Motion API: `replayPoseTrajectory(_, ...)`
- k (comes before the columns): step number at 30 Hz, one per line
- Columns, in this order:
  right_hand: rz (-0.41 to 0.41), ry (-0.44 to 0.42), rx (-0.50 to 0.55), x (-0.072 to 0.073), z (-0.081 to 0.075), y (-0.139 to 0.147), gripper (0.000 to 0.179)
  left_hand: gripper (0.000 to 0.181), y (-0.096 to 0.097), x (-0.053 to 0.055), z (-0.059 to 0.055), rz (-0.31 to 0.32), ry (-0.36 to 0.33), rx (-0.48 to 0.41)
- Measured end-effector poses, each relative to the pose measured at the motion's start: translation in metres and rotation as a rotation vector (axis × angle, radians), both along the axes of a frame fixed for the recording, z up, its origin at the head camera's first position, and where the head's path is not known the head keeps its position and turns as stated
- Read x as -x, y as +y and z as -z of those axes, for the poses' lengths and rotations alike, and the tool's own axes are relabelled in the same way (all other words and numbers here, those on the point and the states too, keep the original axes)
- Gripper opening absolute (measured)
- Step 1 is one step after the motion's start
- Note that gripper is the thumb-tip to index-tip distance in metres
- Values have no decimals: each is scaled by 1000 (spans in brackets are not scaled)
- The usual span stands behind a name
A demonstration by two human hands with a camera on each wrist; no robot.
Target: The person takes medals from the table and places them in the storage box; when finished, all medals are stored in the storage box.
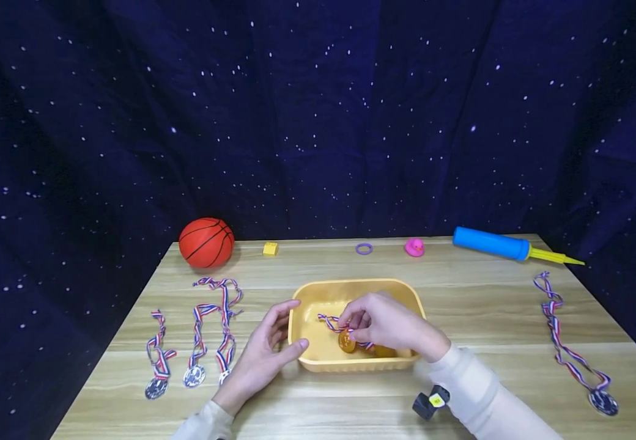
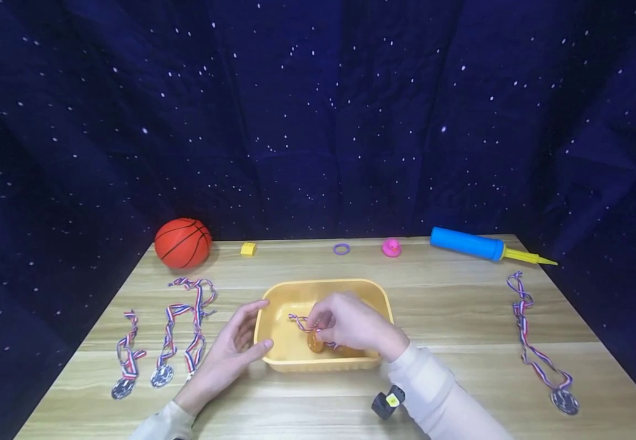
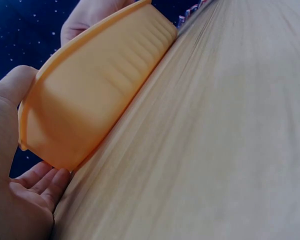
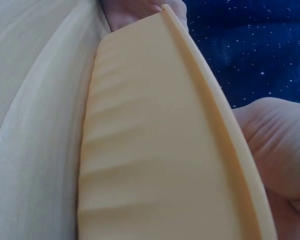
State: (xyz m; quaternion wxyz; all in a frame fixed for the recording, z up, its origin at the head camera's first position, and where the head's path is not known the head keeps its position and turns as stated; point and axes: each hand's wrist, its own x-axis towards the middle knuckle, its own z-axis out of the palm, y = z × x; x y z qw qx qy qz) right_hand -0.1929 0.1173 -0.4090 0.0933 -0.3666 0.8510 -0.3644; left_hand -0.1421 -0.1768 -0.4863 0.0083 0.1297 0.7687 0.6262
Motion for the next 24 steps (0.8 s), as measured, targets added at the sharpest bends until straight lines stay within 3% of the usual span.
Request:
replayPoseTrajectory(4, 35, 43, 27, 2, -7, 4, 24, 78, 0, -1, 0, -2, 0, 2)
replayPoseTrajectory(12, 193, 114, 179, 0, -28, 22, 25, 78, 1, -1, 0, 8, -1, -8)
replayPoseTrajectory(18, 281, 162, 347, -4, -41, 56, 28, 79, 2, -1, 0, 10, -7, -5)
replayPoseTrajectory(24, 303, 221, 526, -9, -58, 102, 40, 78, 0, -1, 0, 12, 6, 0)
